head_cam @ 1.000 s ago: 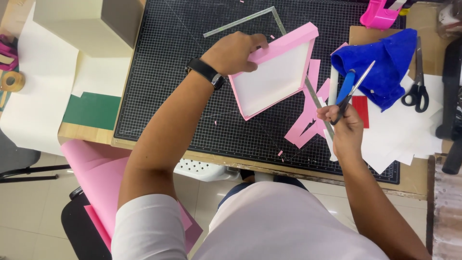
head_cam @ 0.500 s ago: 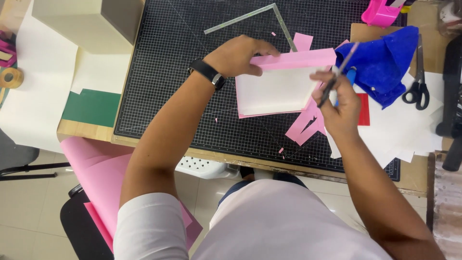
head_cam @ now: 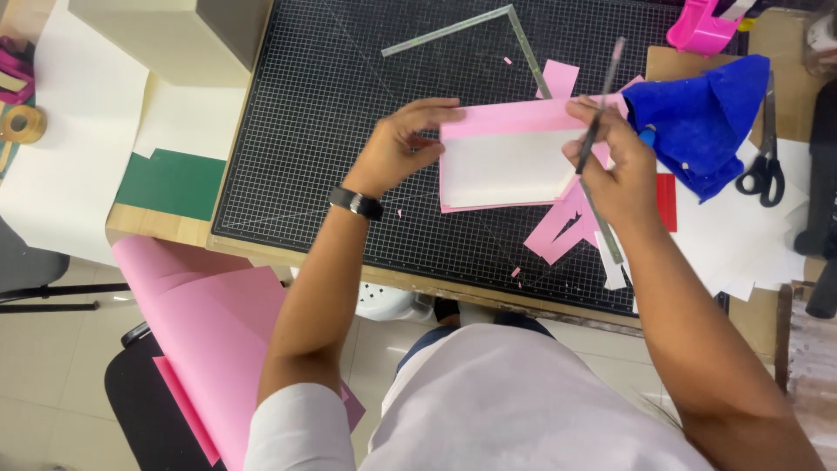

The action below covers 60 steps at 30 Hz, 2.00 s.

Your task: Trimming excess pink paper from a small box and cutting paper strips using scissors and a ruler on a cutting mat.

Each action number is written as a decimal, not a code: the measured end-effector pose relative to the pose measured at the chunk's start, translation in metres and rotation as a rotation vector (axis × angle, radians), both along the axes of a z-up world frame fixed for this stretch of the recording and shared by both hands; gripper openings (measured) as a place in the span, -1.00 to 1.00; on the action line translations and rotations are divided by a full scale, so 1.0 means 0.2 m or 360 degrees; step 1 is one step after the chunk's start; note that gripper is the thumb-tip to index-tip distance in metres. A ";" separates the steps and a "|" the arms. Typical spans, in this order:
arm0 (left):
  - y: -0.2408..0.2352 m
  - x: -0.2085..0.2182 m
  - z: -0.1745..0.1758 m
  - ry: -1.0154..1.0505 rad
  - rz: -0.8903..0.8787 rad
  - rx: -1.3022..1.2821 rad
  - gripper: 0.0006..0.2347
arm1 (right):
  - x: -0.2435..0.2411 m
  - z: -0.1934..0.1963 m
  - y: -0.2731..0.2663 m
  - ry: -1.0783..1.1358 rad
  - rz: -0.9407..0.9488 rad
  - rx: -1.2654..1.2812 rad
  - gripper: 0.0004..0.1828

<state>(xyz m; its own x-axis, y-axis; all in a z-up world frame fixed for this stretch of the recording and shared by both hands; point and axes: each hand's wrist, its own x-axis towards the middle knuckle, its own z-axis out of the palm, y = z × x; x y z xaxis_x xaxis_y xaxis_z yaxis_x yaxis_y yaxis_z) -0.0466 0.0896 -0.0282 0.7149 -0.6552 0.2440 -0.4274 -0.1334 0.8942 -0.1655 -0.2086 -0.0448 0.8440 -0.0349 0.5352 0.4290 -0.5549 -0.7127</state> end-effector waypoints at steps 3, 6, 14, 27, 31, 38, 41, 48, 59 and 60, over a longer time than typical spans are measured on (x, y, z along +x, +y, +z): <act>-0.01 -0.03 -0.07 -0.0070 0.0109 -0.0206 -0.64 | -0.09 -0.06 0.07 -0.0075 -0.0084 0.0192 -0.75; 0.00 -0.09 -0.10 -0.0079 0.0171 -0.0304 -0.71 | -0.21 -0.21 0.19 0.0102 0.0050 0.0396 -0.86; 0.02 -0.18 -0.07 -0.0001 0.0115 -0.0394 -0.75 | -0.41 -0.63 0.39 0.1056 0.0598 0.1135 -0.70; 0.08 -0.24 -0.07 0.0046 -0.0030 -0.0386 -0.75 | -0.43 -0.60 0.62 0.1031 0.0910 0.1419 -0.64; 0.09 -0.24 -0.08 0.0045 -0.0055 -0.0392 -0.74 | -0.44 -0.57 0.64 0.1047 0.0856 0.1454 -0.64; 0.09 -0.23 -0.09 0.0018 -0.0078 -0.0378 -0.74 | -0.47 -0.61 0.64 0.1097 0.0798 0.1501 -0.64; 0.09 -0.24 -0.07 0.0011 -0.0072 -0.0372 -0.74 | -0.48 -0.58 0.66 0.1104 0.0726 0.1488 -0.64; 0.09 -0.24 -0.08 -0.0019 -0.0074 -0.0374 -0.73 | -0.47 -0.55 0.67 0.1118 0.0678 0.1502 -0.66; 0.09 -0.24 -0.08 -0.0065 -0.0064 -0.0374 -0.74 | -0.49 -0.50 0.66 0.1235 0.0642 0.1500 -0.63; 0.09 -0.25 -0.08 -0.0066 -0.0063 -0.0374 -0.74 | -0.49 -0.49 0.66 0.1235 0.0643 0.1499 -0.63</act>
